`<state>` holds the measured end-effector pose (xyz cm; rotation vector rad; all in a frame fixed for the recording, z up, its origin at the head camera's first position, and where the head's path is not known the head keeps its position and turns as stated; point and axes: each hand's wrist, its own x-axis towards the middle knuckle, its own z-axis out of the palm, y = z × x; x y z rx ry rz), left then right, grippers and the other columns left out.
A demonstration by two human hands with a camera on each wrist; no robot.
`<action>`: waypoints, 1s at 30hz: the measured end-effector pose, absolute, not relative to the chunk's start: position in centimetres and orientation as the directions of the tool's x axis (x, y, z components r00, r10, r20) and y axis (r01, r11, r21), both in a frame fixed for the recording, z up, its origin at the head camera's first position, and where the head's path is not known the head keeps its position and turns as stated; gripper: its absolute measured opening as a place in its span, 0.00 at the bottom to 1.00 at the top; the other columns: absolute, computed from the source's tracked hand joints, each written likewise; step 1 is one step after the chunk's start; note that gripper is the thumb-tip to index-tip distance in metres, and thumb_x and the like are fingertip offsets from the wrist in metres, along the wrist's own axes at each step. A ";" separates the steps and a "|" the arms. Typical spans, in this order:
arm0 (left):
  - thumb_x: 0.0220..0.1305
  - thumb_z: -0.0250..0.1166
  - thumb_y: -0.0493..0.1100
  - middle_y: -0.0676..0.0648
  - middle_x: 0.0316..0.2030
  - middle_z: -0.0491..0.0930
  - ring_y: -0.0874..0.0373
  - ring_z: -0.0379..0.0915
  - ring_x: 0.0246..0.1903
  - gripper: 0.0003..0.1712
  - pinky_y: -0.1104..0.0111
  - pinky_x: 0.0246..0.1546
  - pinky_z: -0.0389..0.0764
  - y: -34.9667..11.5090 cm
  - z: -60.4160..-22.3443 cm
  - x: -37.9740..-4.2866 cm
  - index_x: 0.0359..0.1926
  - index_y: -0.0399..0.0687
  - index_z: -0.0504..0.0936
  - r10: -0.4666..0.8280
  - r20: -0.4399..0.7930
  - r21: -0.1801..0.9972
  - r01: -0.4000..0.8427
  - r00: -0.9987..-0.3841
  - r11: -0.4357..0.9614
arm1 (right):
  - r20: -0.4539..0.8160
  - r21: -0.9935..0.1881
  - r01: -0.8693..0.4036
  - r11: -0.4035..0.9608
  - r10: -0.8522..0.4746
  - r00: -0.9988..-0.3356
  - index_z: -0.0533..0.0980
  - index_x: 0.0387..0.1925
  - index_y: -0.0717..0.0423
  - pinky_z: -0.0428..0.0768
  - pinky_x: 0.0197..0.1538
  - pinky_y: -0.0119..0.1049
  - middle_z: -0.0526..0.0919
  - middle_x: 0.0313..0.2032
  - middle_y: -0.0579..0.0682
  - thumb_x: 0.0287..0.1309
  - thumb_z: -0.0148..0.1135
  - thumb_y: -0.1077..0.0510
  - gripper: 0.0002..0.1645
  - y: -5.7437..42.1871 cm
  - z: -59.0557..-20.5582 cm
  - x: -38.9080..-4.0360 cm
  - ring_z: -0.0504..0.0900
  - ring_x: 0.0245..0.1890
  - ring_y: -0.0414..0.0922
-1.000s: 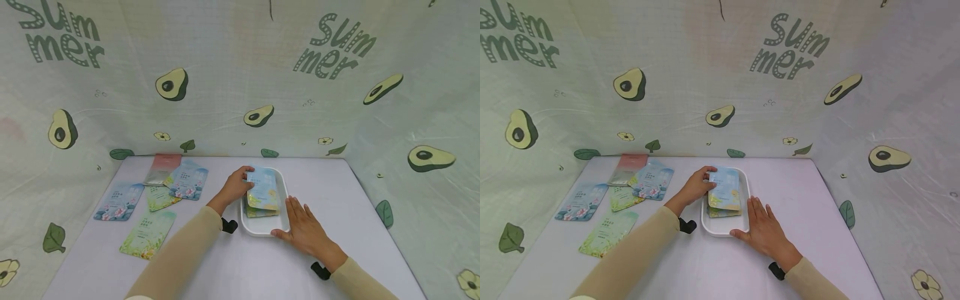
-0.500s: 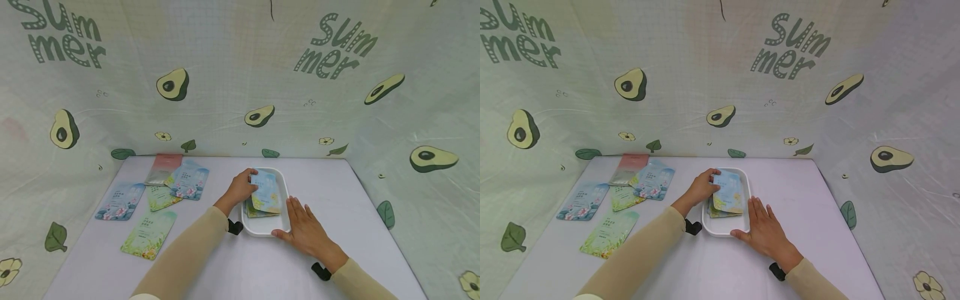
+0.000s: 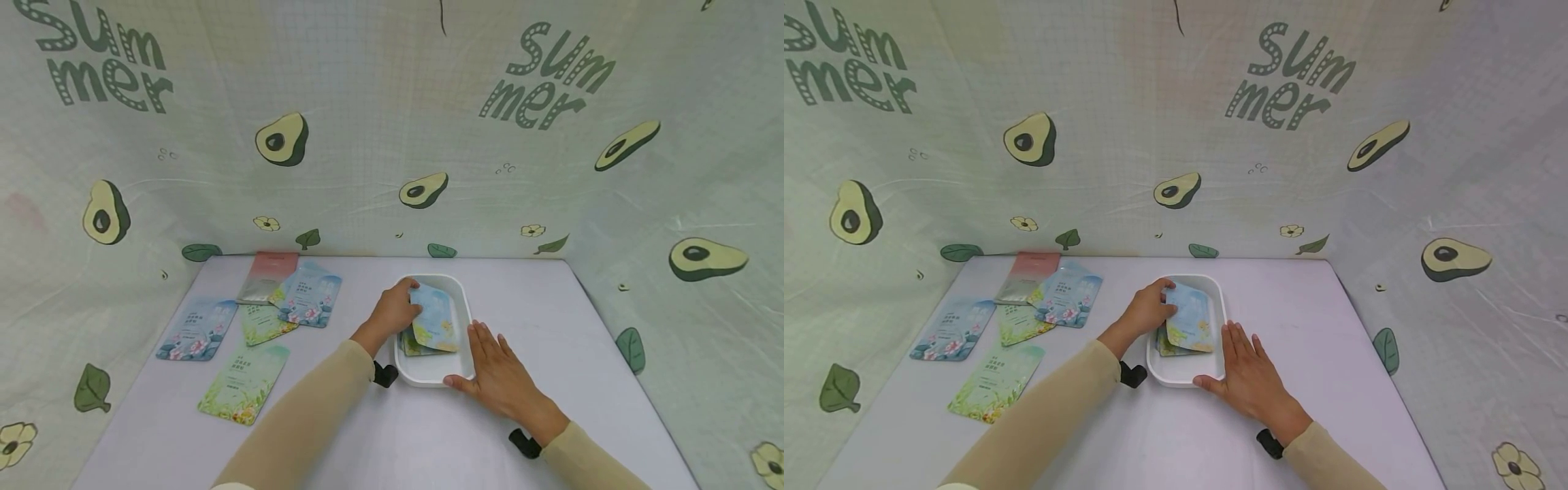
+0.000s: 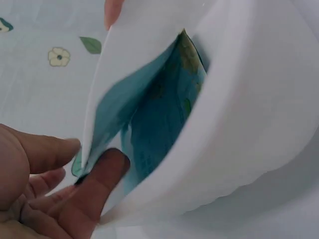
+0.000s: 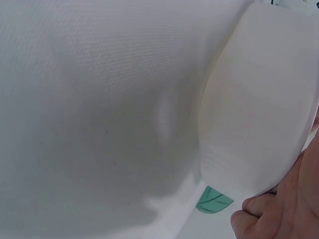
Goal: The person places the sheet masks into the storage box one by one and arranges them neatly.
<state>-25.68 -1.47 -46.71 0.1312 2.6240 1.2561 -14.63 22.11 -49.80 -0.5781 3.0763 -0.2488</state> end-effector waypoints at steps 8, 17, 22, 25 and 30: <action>0.79 0.60 0.41 0.44 0.61 0.83 0.52 0.85 0.50 0.22 0.58 0.46 0.87 -2.8 -45.6 -24.5 0.70 0.50 0.76 0.105 -0.076 0.689 0.024 -0.992 0.725 | -0.004 -0.165 -0.367 0.915 -0.373 -0.928 0.53 0.80 0.72 0.58 0.78 0.64 0.55 0.80 0.70 0.63 0.54 0.17 0.71 22.3 -49.4 -14.8 0.57 0.81 0.64; 0.80 0.59 0.42 0.48 0.50 0.86 0.58 0.80 0.35 0.14 0.66 0.34 0.82 -5.8 -45.6 -23.9 0.61 0.52 0.83 0.069 0.013 0.664 0.060 -0.998 0.745 | 0.013 -0.132 -0.428 0.894 -0.430 -0.903 0.52 0.80 0.71 0.55 0.80 0.64 0.54 0.81 0.68 0.64 0.55 0.19 0.69 23.5 -49.2 -15.4 0.54 0.82 0.62; 0.79 0.60 0.42 0.47 0.50 0.87 0.57 0.81 0.36 0.14 0.65 0.35 0.84 -7.8 -46.0 -23.2 0.60 0.51 0.83 0.059 0.039 0.668 0.070 -0.998 0.741 | -0.002 -0.173 -0.427 0.887 -0.434 -0.901 0.50 0.81 0.71 0.54 0.80 0.63 0.53 0.81 0.68 0.66 0.55 0.20 0.69 23.7 -49.4 -15.6 0.54 0.82 0.62; 0.79 0.60 0.41 0.45 0.49 0.88 0.55 0.83 0.37 0.13 0.63 0.37 0.84 -9.4 -46.2 -22.7 0.59 0.50 0.84 0.040 0.066 0.675 0.074 -0.997 0.734 | -0.011 -0.170 -0.425 0.889 -0.433 -0.902 0.50 0.81 0.71 0.54 0.80 0.63 0.52 0.81 0.68 0.66 0.55 0.20 0.69 23.5 -49.4 -15.6 0.54 0.82 0.62; 0.79 0.59 0.41 0.43 0.50 0.88 0.52 0.84 0.39 0.14 0.60 0.38 0.83 -12.6 -46.6 -22.2 0.59 0.48 0.85 0.000 0.061 0.670 0.041 -0.998 0.741 | -0.022 -0.153 -0.428 0.891 -0.436 -0.900 0.51 0.80 0.72 0.55 0.80 0.62 0.53 0.81 0.68 0.66 0.55 0.20 0.69 23.1 -49.3 -15.7 0.54 0.82 0.61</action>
